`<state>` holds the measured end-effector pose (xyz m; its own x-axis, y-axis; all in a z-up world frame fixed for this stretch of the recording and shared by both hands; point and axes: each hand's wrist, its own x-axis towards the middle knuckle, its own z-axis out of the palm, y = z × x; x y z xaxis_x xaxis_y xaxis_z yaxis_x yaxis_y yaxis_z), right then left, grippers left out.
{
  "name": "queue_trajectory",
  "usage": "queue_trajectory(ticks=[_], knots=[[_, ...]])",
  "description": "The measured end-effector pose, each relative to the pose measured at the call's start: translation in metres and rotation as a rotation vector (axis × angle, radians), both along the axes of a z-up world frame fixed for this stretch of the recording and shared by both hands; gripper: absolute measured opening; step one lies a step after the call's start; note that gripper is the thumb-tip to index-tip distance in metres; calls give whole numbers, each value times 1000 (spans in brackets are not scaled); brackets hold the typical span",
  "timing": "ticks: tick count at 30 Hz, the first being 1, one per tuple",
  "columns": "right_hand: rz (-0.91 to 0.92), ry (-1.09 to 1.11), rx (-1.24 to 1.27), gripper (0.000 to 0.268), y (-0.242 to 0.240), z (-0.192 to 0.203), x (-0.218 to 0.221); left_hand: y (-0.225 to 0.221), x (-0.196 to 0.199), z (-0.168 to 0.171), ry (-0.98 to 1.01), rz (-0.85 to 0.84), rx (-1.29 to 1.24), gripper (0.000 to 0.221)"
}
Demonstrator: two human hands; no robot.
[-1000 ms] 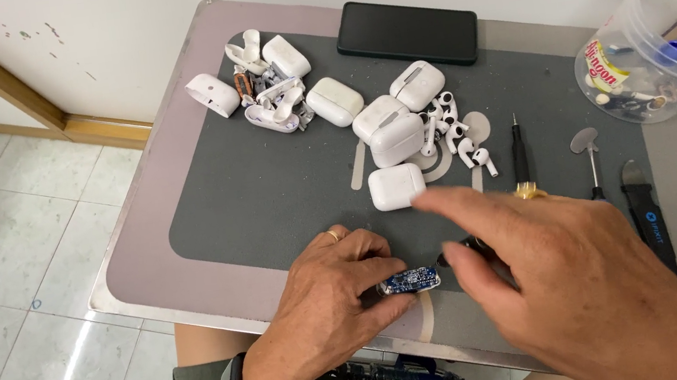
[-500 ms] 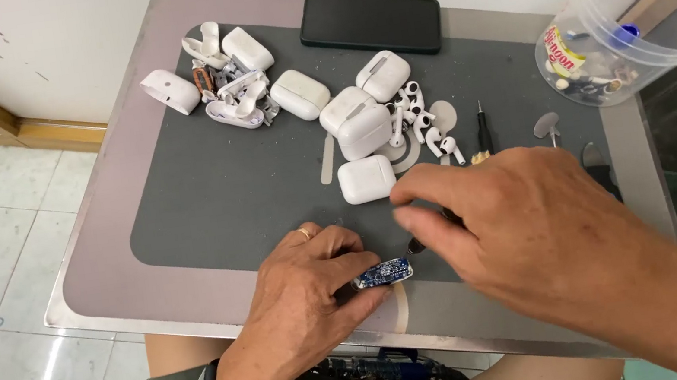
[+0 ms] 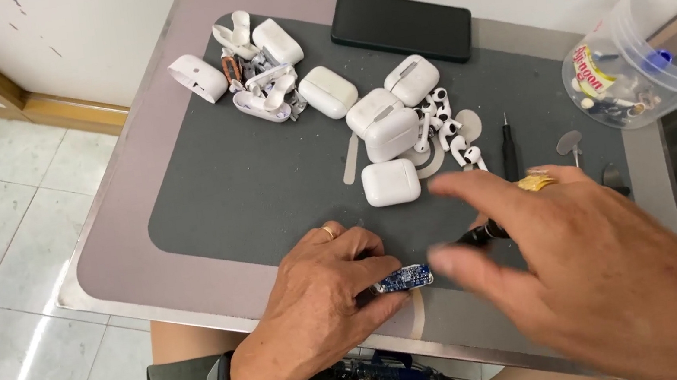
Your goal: Disassembling and inspecting wireless earbud charging cases and internal components using a craft knife and precision tools
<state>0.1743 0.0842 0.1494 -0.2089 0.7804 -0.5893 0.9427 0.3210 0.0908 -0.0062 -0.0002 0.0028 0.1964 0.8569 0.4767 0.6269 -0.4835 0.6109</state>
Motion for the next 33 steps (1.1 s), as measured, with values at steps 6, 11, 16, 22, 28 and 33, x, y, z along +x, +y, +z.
queue_trajectory(ticks=[6,11,16,22,28,33], knots=[[327,439,107,55,4,-16,15,-1,-1,-1,5,1,-28,13],[311,491,391,8,-2,-32,20,-1,-2,0,19,-26,-64,18],[243,465,256,59,-4,-27,25,-2,-3,-2,2,-15,-42,16],[331,536,336,53,-3,-29,27,-2,-2,0,11,-9,-30,16],[565,847,559,32,-5,-43,27,2,0,10,14,-61,-28,26],[469,802,344,69,-7,-28,27,6,2,-11,87,-23,-26,19]])
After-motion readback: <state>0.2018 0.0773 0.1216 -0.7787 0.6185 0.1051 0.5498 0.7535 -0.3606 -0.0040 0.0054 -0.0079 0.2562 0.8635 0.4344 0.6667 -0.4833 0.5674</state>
